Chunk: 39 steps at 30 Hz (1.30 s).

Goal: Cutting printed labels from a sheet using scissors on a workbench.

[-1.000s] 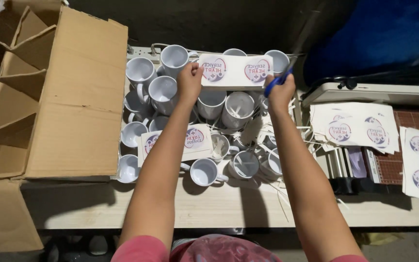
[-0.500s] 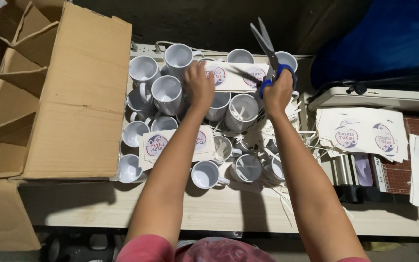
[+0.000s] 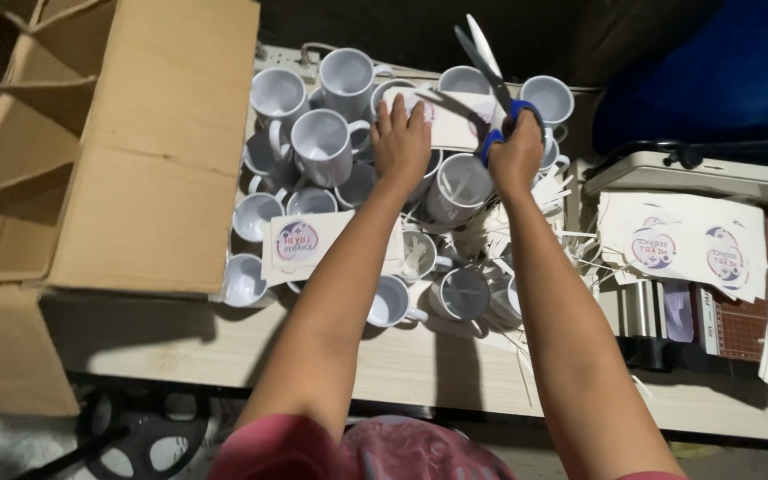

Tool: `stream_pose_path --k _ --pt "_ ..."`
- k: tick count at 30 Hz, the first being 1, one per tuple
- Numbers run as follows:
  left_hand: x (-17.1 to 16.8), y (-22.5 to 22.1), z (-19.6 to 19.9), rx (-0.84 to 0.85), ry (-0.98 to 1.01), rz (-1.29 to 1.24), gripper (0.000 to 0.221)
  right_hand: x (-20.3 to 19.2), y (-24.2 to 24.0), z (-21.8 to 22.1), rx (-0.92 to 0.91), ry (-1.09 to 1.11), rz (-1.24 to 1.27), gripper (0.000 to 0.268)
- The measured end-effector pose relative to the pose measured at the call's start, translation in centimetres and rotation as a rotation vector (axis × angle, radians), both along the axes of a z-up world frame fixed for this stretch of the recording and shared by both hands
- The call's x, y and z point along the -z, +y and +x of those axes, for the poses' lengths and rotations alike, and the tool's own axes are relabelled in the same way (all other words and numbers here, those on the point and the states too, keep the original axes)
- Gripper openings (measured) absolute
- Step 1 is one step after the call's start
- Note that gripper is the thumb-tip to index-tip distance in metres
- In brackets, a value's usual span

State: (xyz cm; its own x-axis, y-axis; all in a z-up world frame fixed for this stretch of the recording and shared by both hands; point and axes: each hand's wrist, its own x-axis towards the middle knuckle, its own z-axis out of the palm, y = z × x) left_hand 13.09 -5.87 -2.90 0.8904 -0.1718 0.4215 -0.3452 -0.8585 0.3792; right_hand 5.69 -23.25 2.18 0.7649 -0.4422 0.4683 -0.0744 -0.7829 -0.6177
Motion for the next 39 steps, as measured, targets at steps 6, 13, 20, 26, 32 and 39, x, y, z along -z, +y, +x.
stream_pose_path --k 6,13,20,26,32,39 --pt "-0.4 -0.1 -0.3 -0.016 0.009 -0.012 0.044 0.5 -0.5 0.2 -0.008 0.025 -0.017 0.028" --pt "-0.7 0.0 -0.4 -0.013 0.032 -0.021 0.045 -0.5 0.2 -0.3 -0.012 0.041 0.011 0.031" --pt "-0.5 -0.2 -0.2 -0.024 0.046 -0.003 0.045 -0.8 0.3 -0.5 -0.012 0.055 0.020 0.030" --pt "-0.7 -0.2 -0.1 -0.014 0.051 -0.010 0.045 -0.6 0.2 -0.4 -0.022 0.029 -0.018 0.032" --pt "-0.5 1.7 -2.7 0.049 -0.180 -0.178 0.038 0.4 -0.4 0.0 -0.021 0.020 -0.051 0.032" --pt "1.7 13.0 -10.6 0.071 -0.148 -0.373 0.019 0.1 -1.3 0.2 -0.074 0.047 -0.005 0.035"
